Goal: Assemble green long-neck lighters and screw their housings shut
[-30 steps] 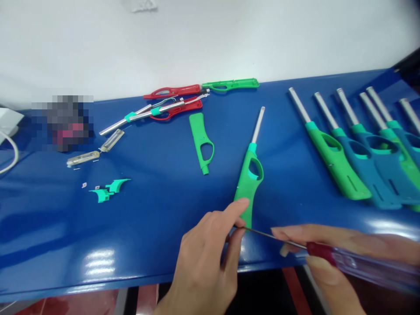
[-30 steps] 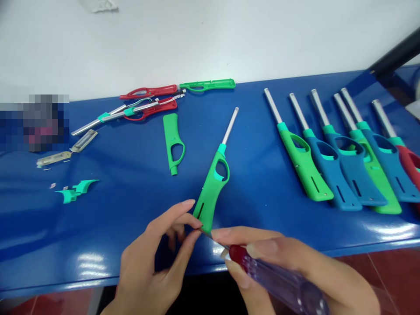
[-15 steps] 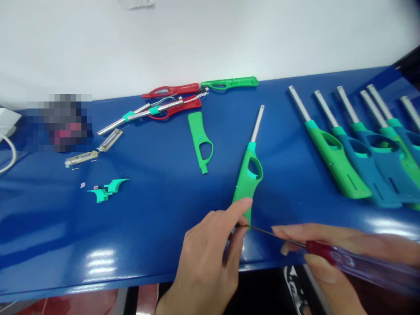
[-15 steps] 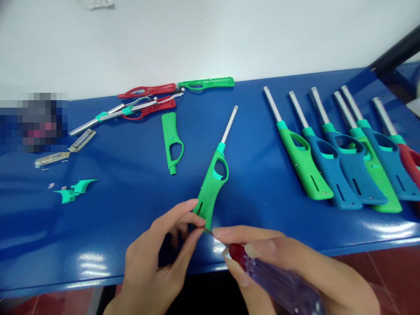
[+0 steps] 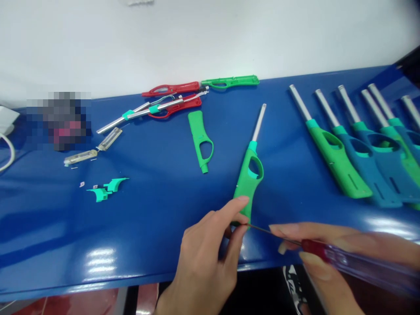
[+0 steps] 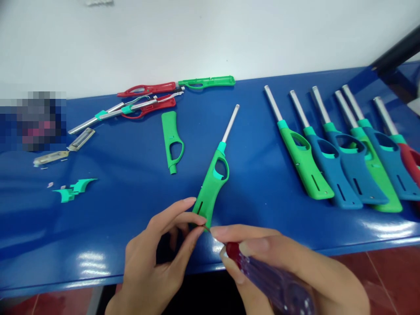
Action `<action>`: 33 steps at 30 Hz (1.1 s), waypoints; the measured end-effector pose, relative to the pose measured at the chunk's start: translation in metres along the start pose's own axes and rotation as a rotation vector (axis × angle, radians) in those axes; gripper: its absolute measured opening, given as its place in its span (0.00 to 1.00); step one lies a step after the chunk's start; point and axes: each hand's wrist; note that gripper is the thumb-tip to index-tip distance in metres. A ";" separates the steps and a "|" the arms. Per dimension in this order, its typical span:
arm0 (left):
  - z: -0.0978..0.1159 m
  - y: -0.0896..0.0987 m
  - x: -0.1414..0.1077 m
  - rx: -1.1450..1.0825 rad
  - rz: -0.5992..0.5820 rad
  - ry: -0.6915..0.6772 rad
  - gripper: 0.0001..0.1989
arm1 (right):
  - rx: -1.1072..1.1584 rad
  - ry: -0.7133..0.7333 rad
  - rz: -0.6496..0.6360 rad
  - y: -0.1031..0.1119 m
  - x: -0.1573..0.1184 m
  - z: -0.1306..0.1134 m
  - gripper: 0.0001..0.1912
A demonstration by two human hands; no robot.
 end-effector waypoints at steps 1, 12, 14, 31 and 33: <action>-0.001 0.000 0.000 0.002 0.001 0.001 0.27 | -0.009 -0.027 0.026 -0.002 -0.001 -0.001 0.12; 0.002 0.009 0.000 0.131 -0.006 -0.023 0.21 | 0.091 -0.069 0.132 -0.024 -0.001 -0.019 0.14; 0.003 0.010 0.000 0.196 -0.023 -0.023 0.21 | 0.047 -0.066 0.080 -0.022 -0.003 -0.016 0.13; -0.007 0.002 0.002 0.151 0.024 -0.011 0.15 | 0.004 0.006 0.049 -0.025 0.010 -0.017 0.13; -0.007 0.001 0.002 0.139 0.037 -0.011 0.15 | -0.040 -0.002 0.012 -0.023 0.009 -0.016 0.12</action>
Point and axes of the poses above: each hand's wrist, its own x-axis towards the middle knuckle, its own y-axis out of the back of the hand, z = x × y, and after that the axes turned 2 degrees about z, right-handed
